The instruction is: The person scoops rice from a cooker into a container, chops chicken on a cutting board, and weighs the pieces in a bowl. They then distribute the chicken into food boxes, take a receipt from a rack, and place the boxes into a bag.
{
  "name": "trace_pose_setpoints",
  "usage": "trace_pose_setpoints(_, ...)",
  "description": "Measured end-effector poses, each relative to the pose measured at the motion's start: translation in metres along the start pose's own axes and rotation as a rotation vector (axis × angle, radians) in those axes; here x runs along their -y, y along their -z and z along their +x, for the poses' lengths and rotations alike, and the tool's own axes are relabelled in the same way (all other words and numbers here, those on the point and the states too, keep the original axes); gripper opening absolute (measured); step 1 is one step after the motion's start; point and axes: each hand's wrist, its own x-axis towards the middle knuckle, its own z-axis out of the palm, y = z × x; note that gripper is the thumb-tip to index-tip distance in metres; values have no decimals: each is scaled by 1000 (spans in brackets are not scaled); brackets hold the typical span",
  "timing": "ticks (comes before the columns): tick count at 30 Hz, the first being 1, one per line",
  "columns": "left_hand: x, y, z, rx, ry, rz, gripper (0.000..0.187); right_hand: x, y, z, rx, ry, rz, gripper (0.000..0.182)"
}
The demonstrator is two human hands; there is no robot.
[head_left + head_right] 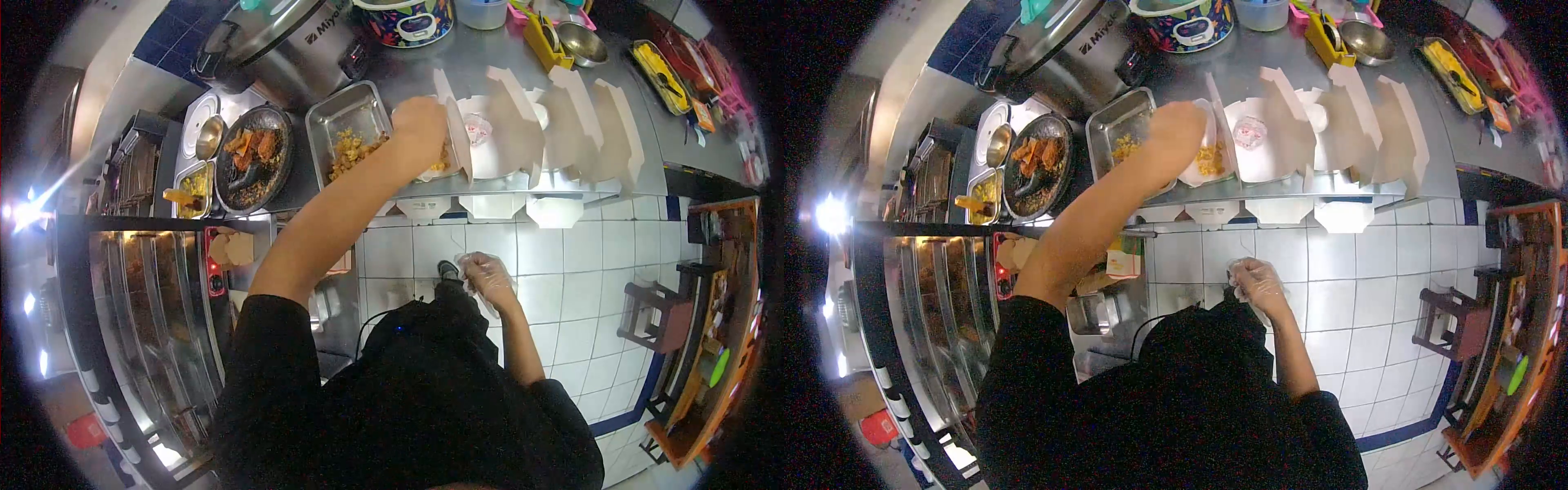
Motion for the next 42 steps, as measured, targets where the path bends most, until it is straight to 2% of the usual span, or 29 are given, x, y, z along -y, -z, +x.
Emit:
trace_pose_setpoints(7, -9, 2, 6, -1, -3, 70, 18, 25, -12, 9, 31, -42, -176, 20)
trace_pose_setpoints(11, 5, -5, -3, -18, 10, 56, 17, 15, -15, 25, 106, -44, -273, 20)
trace_pose_setpoints(13, 20, 1, -13, -57, 47, 31, 17, 11, -17, 31, 186, 88, -251, 18)
trace_pose_setpoints(14, 31, 25, -29, -25, 116, 0, 16, 18, -20, 32, 200, 82, -263, 18)
trace_pose_setpoints(15, 45, 38, -47, 6, 188, -29, 15, 30, -27, 32, 216, 23, -137, 17)
trace_pose_setpoints(16, 64, 30, -65, -58, 291, -85, 15, 39, -34, 36, 234, -37, -9, 16)
trace_pose_setpoints(17, 87, 15, -88, -124, 397, -138, 14, 45, -40, 42, 258, -41, -21, 16)
trace_pose_setpoints(19, 134, -13, -163, -264, 117, 167, 17, 56, -56, 60, 231, 13, -49, 15)
trace_pose_setpoints(20, 136, -29, -203, -560, 449, -247, 23, 63, -64, 75, 252, 12, -62, 15)
trace_pose_setpoints(21, 137, -39, -245, -386, 685, -482, 20, 74, -75, 94, 272, 85, -186, 18)
trace_pose_setpoints(22, 129, -51, -289, -314, 984, -815, 20, 84, -87, 114, 290, 157, -309, 22)
trace_pose_setpoints(23, 122, -76, -338, -323, 1102, -1126, 23, 111, -103, 125, 296, 217, -368, 20)
trace_pose_setpoints(24, 97, -82, -372, -499, 1189, -1303, 23, 137, -121, 139, 307, 277, -430, 19)
trace_pose_setpoints(26, 52, -106, -437, -681, 1603, -1416, 25, 115, -127, 225, -158, 1340, -1575, 24)
trace_pose_setpoints(28, 9, -134, -504, -896, 1800, -1400, 26, 142, -166, 257, 71, 662, -968, 26)
trace_pose_setpoints(29, -9, -145, -533, -982, 1927, -1387, 27, 130, -174, 289, 19, 861, -1102, 27)
trace_pose_setpoints(30, -22, -138, -544, -1167, 1975, -1338, 25, 115, -177, 323, -20, 1075, -1208, 27)
trace_pose_setpoints(31, -36, -160, -577, -1081, 2098, -1171, 25, 122, -185, 342, 140, 846, -1458, 30)
trace_pose_setpoints(32, -50, -192, -620, -1332, 2167, -1241, 30, 116, -194, 352, 278, 836, -1510, 30)
trace_pose_setpoints(33, -59, -178, -635, -1217, 2181, -1100, 31, 106, -200, 358, 393, 837, -1507, 30)
trace_pose_setpoints(34, -58, -180, -654, -1474, 2292, -1077, 30, 96, -199, 362, 462, 832, -1513, 29)
trace_pose_setpoints(35, -50, -165, -665, -1594, 2397, -1006, 26, 90, -201, 370, 517, 828, -1522, 29)
trace_pose_setpoints(36, -52, -184, -703, -1776, 2341, -994, 22, 87, -198, 379, 541, 816, -1551, 29)
trace_pose_setpoints(37, -48, -194, -731, -1921, 2303, -895, 26, 84, -203, 383, 567, 803, -1568, 29)
trace_pose_setpoints(38, -38, -199, -758, -1795, 2366, -839, 28, 84, -205, 390, 574, 792, -1592, 28)
trace_pose_setpoints(39, -29, -203, -781, -1783, 2298, -813, 28, 85, -209, 398, 582, 779, -1608, 28)
trace_pose_setpoints(40, -14, -208, -799, -1898, 2373, -765, 26, 86, -211, 405, 588, 774, -1620, 28)
trace_pose_setpoints(42, 0, -236, -838, -1856, 2414, -691, 27, 90, -218, 419, 596, 755, -1643, 28)
